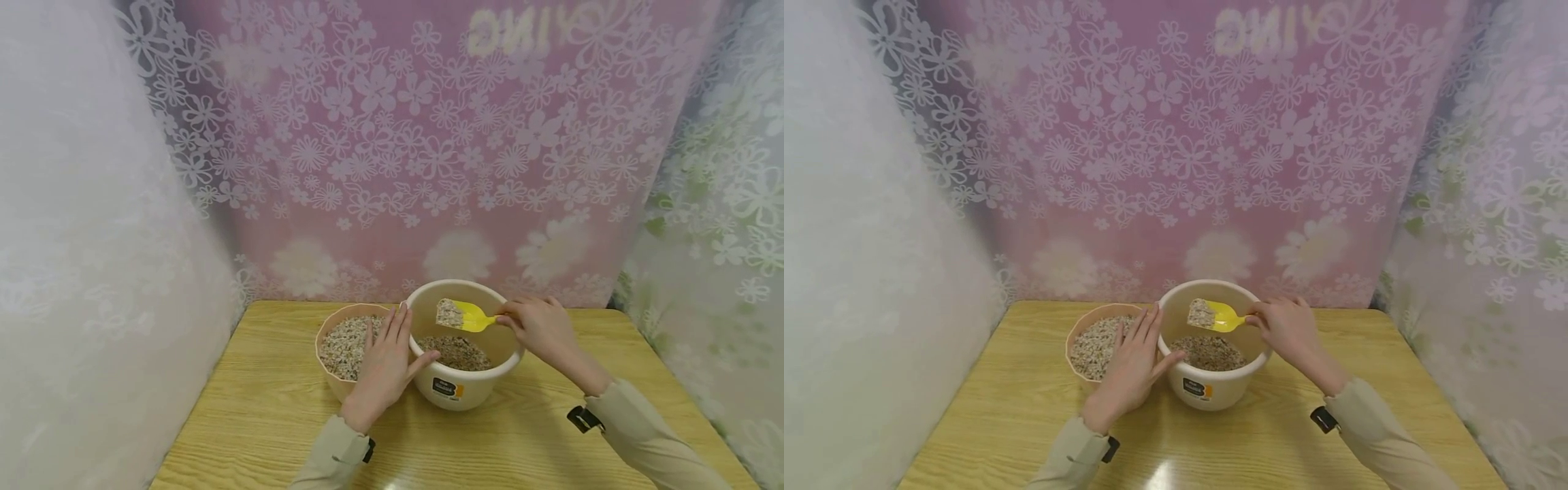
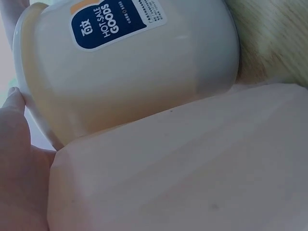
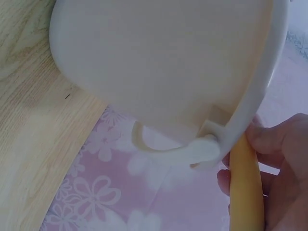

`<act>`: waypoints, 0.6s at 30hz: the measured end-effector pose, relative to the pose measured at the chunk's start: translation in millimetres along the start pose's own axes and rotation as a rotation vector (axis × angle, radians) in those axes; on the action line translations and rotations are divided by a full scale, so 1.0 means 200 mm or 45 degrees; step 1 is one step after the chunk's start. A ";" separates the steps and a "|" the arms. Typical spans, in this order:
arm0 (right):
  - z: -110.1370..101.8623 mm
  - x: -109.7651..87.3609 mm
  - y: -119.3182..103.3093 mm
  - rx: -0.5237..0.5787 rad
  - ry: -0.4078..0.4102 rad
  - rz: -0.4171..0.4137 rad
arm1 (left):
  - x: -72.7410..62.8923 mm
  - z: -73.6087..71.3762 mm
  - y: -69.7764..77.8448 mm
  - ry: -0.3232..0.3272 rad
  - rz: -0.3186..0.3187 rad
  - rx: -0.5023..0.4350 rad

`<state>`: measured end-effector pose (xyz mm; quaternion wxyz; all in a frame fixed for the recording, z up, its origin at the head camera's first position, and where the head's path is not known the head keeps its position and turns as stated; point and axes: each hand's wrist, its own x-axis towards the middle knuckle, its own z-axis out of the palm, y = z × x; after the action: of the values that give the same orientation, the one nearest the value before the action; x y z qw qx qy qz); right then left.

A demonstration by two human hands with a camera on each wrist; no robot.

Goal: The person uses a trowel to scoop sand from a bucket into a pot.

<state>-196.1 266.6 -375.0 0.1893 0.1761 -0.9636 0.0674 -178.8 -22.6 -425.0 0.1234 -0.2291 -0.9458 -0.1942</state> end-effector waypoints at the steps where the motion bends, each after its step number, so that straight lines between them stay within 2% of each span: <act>1: 0.00 0.00 0.00 -0.004 0.008 -0.002 | 0.00 0.00 0.00 0.005 0.000 -0.002; 5: 0.00 -0.02 0.00 -0.009 0.053 -0.024 | -0.03 0.00 -0.02 0.037 -0.003 -0.024; 9: -0.01 -0.03 0.00 -0.032 0.119 -0.050 | -0.06 -0.04 -0.05 0.073 -0.028 -0.069; 15: -0.01 -0.03 -0.01 -0.088 0.163 -0.056 | -0.11 -0.14 -0.17 0.134 -0.072 -0.024; 18: -0.01 -0.03 -0.02 -0.107 0.160 -0.050 | -0.14 -0.17 -0.24 0.154 -0.113 -0.043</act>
<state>-188.7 265.9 -374.9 0.2581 0.1824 -0.9481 0.0341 -172.2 -88.1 -418.3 0.1678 -0.1768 -0.9425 -0.2288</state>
